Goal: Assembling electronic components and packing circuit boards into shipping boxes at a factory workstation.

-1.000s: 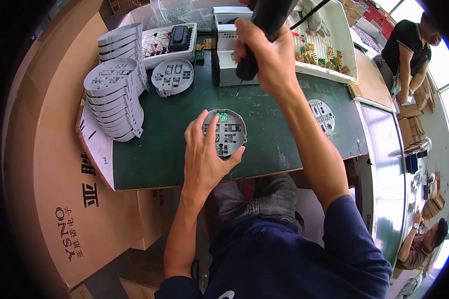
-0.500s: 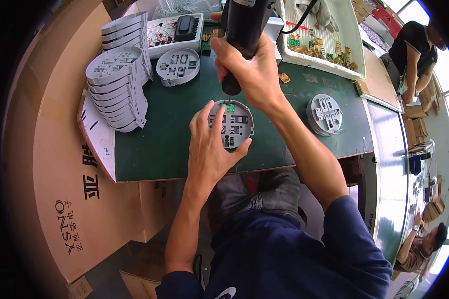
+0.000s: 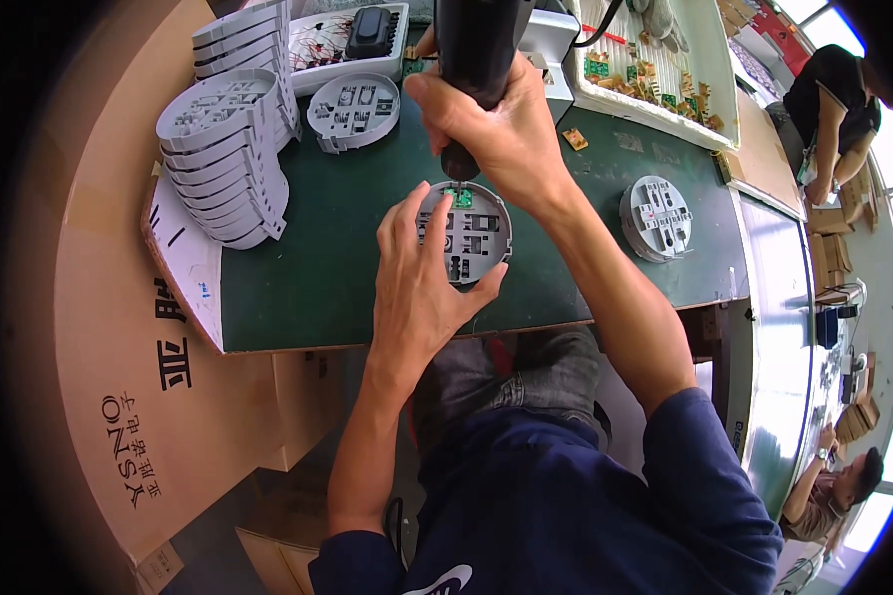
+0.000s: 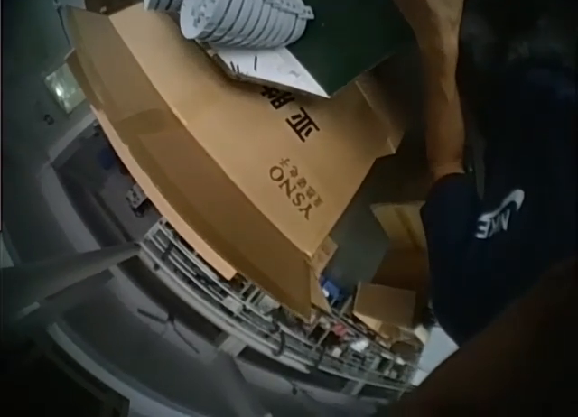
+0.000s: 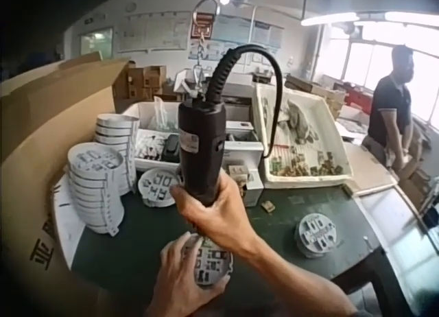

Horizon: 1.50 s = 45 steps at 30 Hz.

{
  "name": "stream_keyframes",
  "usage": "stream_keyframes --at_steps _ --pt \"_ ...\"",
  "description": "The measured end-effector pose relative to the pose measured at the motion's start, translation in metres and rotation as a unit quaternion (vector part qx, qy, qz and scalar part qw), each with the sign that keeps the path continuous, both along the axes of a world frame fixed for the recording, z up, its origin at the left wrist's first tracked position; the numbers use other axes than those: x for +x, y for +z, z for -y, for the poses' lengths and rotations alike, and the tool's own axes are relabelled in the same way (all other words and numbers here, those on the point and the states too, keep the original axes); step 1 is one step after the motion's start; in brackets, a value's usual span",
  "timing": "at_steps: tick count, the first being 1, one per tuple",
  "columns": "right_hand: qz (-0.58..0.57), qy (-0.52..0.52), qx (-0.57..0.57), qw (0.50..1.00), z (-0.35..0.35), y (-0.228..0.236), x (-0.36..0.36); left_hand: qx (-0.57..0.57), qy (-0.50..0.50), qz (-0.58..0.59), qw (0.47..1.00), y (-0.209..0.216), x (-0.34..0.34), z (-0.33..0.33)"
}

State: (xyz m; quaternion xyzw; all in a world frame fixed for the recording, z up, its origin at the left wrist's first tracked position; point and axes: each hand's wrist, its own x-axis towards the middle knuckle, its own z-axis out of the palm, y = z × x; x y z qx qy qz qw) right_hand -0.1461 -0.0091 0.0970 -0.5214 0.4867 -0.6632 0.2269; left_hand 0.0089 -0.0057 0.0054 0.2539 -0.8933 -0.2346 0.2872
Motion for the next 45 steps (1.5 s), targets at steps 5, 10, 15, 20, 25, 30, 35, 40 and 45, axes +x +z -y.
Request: stream_keyframes --at_steps 5,10,15,20,25,30,35,40,45 --pt "0.002 0.007 0.012 1.0 0.0 -0.002 -0.003 -0.006 -0.001 -0.002 1.0 -0.001 0.0 0.0" --pt "-0.012 0.009 0.021 1.0 0.0 -0.002 -0.004 -0.007 0.001 -0.002 1.0 -0.001 0.0 0.0" --pt "-0.008 0.012 0.01 1.0 0.0 0.008 -0.006 -0.005 0.008 0.002 1.0 0.0 0.0 0.0" --pt "-0.021 -0.03 0.0 0.999 0.005 0.025 -0.019 0.02 -0.002 -0.017 1.0 0.0 0.002 0.002" --pt "-0.05 -0.074 0.005 0.996 0.007 0.045 -0.025 0.038 -0.007 -0.087 0.995 0.004 0.01 0.002" --pt "-0.08 -0.106 0.052 0.99 -0.036 0.033 -0.023 -0.018 -0.015 -0.195 0.981 0.005 0.02 0.002" --pt "0.262 0.217 0.26 0.903 -0.115 -0.013 -0.01 -0.047 -0.096 -0.256 0.961 0.018 0.013 -0.014" --pt "0.425 0.284 0.251 0.822 -0.145 -0.029 0.003 -0.069 -0.17 -0.217 0.959 0.015 0.001 -0.03" --pt "-0.104 0.01 0.268 0.958 -0.182 0.001 -0.044 -0.032 -0.175 -0.17 0.969 0.017 -0.008 -0.035"
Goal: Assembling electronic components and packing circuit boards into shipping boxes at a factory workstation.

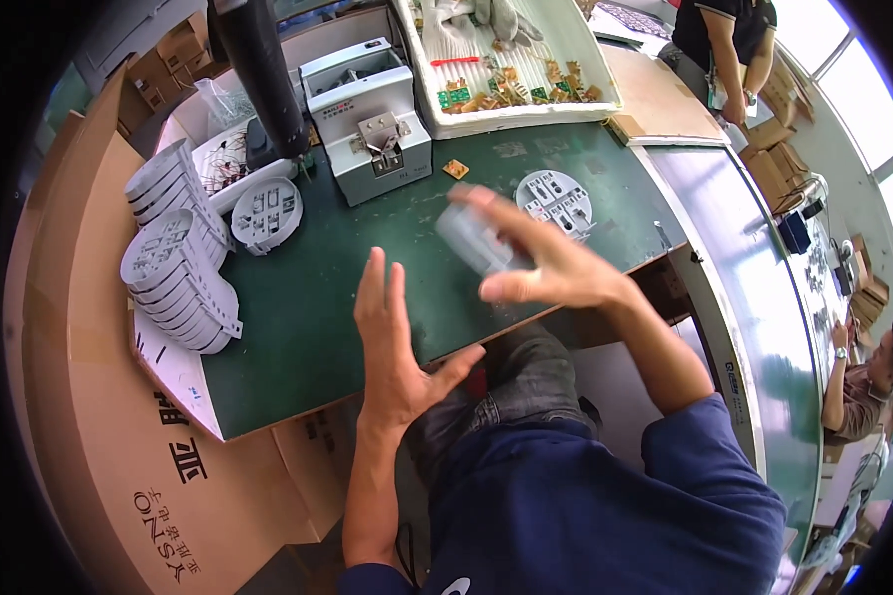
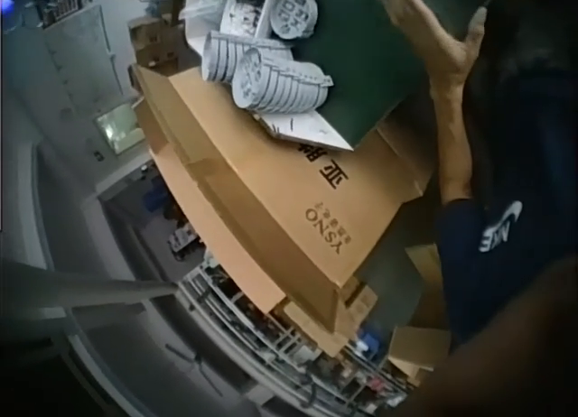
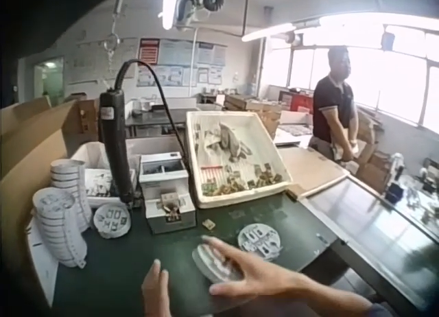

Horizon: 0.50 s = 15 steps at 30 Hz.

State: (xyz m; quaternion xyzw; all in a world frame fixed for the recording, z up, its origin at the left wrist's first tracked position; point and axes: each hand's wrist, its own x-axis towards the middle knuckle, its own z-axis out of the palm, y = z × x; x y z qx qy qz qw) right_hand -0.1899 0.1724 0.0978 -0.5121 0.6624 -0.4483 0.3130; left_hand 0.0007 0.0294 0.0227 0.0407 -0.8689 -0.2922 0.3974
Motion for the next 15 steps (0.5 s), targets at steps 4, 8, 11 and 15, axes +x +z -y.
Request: stream_keyframes --at_steps 4,8,11,15 --pt "-0.366 -0.151 -0.008 0.918 -0.022 0.002 -0.054 0.054 0.045 0.022 0.997 -0.001 0.003 0.012" --pt "-0.401 -0.157 0.12 0.894 -0.033 -0.014 -0.079 0.032 0.087 -0.025 0.995 0.01 0.01 0.032" --pt "-0.406 -0.14 0.157 0.89 -0.036 -0.018 -0.08 -0.059 0.207 -0.078 0.973 0.048 0.037 0.055" --pt "-0.508 -0.151 0.129 0.838 -0.028 -0.016 -0.065 -0.07 0.397 -0.105 0.909 0.118 0.07 0.098"
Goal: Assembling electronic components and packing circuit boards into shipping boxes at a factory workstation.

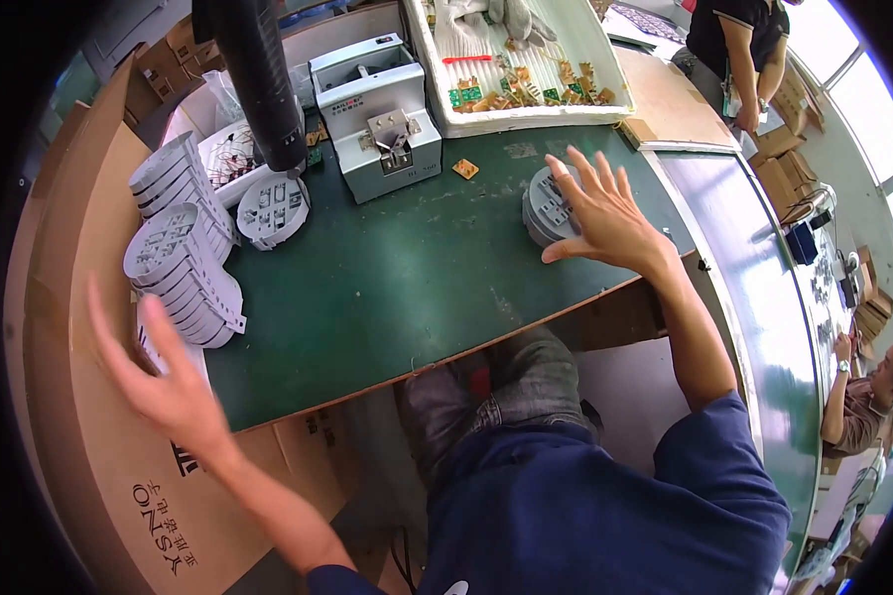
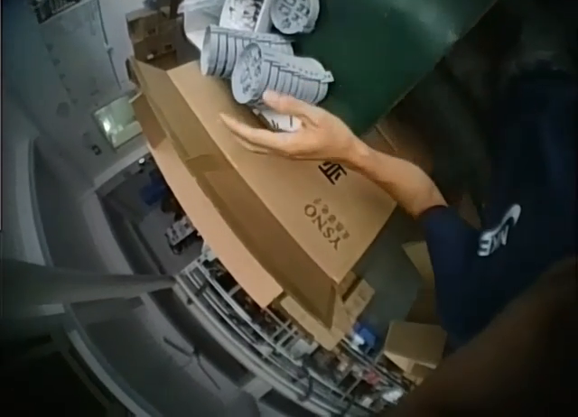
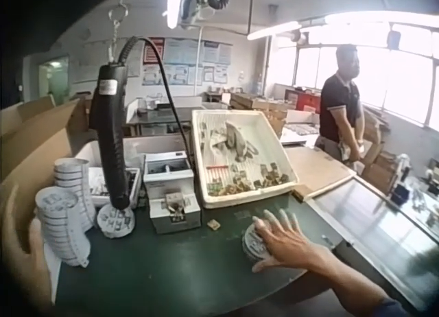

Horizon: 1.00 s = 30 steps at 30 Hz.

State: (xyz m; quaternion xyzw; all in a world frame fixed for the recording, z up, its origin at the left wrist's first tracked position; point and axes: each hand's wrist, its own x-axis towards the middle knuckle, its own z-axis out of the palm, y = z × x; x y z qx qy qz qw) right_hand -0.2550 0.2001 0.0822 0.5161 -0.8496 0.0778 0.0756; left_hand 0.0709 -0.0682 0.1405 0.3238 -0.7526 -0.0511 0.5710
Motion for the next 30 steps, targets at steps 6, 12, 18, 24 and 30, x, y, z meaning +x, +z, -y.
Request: stream_keyframes --at_steps 6,12,18,24,30 --pt "0.027 0.048 -0.016 0.998 0.081 0.016 0.005 0.022 -0.04 0.216 0.975 0.025 0.03 0.065" --pt "0.014 0.021 0.038 0.999 0.149 -0.054 -0.039 0.111 -0.088 0.272 0.952 0.019 0.029 0.072" --pt "0.021 0.031 0.034 0.999 0.15 -0.053 -0.037 0.108 -0.101 0.235 0.961 0.017 0.034 0.075" --pt "0.053 0.104 -0.152 0.982 0.126 -0.037 -0.019 0.062 -0.081 0.133 0.986 0.038 0.042 0.034" --pt "0.271 0.064 -0.243 0.929 0.097 0.006 0.039 0.055 -0.172 0.168 0.969 -0.017 0.019 -0.058"
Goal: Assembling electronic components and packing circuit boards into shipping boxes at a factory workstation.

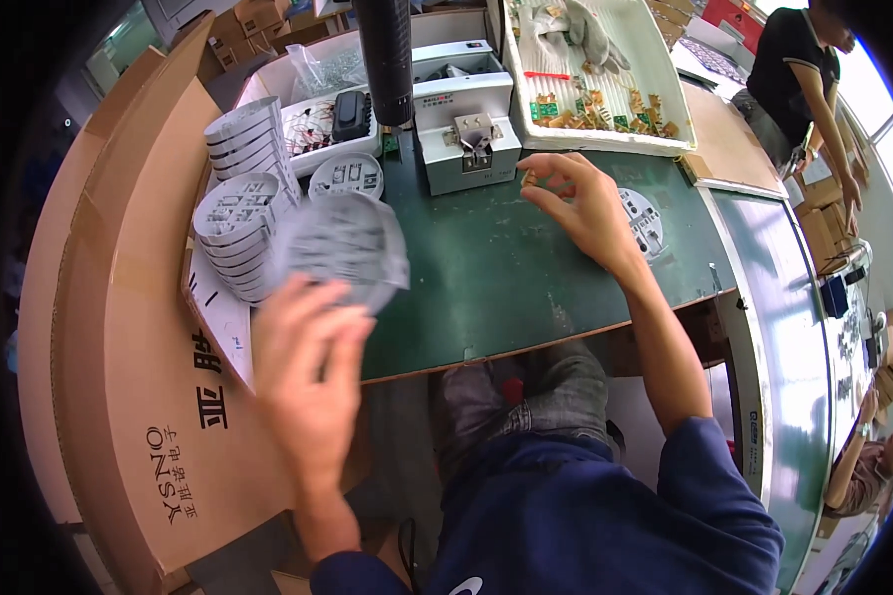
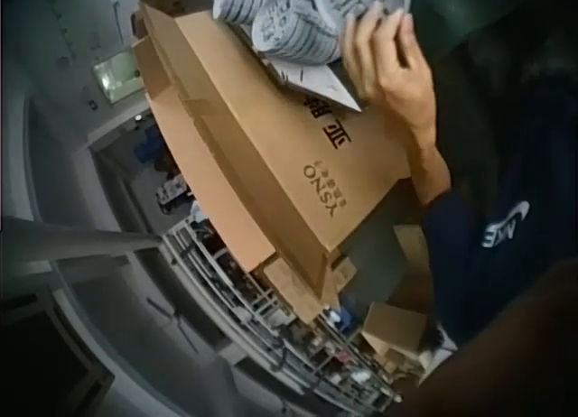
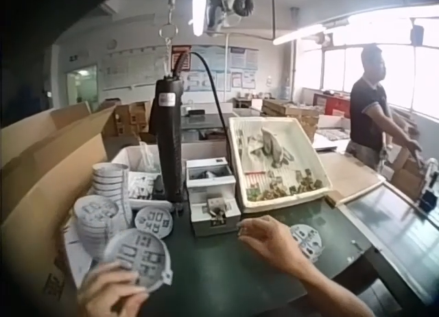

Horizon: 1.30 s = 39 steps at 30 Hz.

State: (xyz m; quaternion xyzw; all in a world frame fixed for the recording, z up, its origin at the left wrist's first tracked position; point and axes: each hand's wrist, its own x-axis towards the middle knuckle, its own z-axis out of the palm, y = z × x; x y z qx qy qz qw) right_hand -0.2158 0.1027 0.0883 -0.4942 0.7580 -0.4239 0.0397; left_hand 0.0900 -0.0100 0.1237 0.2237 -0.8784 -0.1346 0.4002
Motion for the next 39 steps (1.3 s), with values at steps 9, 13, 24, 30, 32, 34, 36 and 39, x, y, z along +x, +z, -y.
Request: stream_keyframes --at_steps 9,13,24,30,32,34,36,39 --pt "0.29 0.062 -0.081 0.952 -0.007 -0.021 0.051 0.011 -0.023 -0.017 1.0 -0.102 -0.086 -0.041" --pt "0.343 0.136 -0.156 0.916 -0.012 -0.026 0.07 0.418 -0.118 -0.176 0.883 -0.085 -0.084 -0.045" --pt "0.036 0.15 -0.071 0.985 -0.025 -0.013 0.077 0.661 -0.256 -0.176 0.683 -0.079 -0.077 -0.024" --pt "-0.094 0.143 -0.036 0.985 -0.029 -0.011 0.073 0.557 -0.224 -0.145 0.786 -0.079 -0.075 -0.025" --pt "0.064 0.142 -0.042 0.987 -0.03 -0.018 0.07 0.518 -0.226 -0.15 0.811 -0.079 -0.075 -0.025" --pt "0.142 0.141 -0.041 0.979 -0.032 -0.024 0.069 0.499 -0.225 -0.155 0.822 -0.078 -0.074 -0.024" --pt "0.186 0.142 -0.036 0.972 -0.035 -0.029 0.069 0.365 -0.212 -0.121 0.898 -0.073 -0.074 -0.021" --pt "0.21 0.145 -0.033 0.966 -0.036 -0.031 0.071 0.25 -0.189 -0.103 0.944 -0.073 -0.073 -0.018"
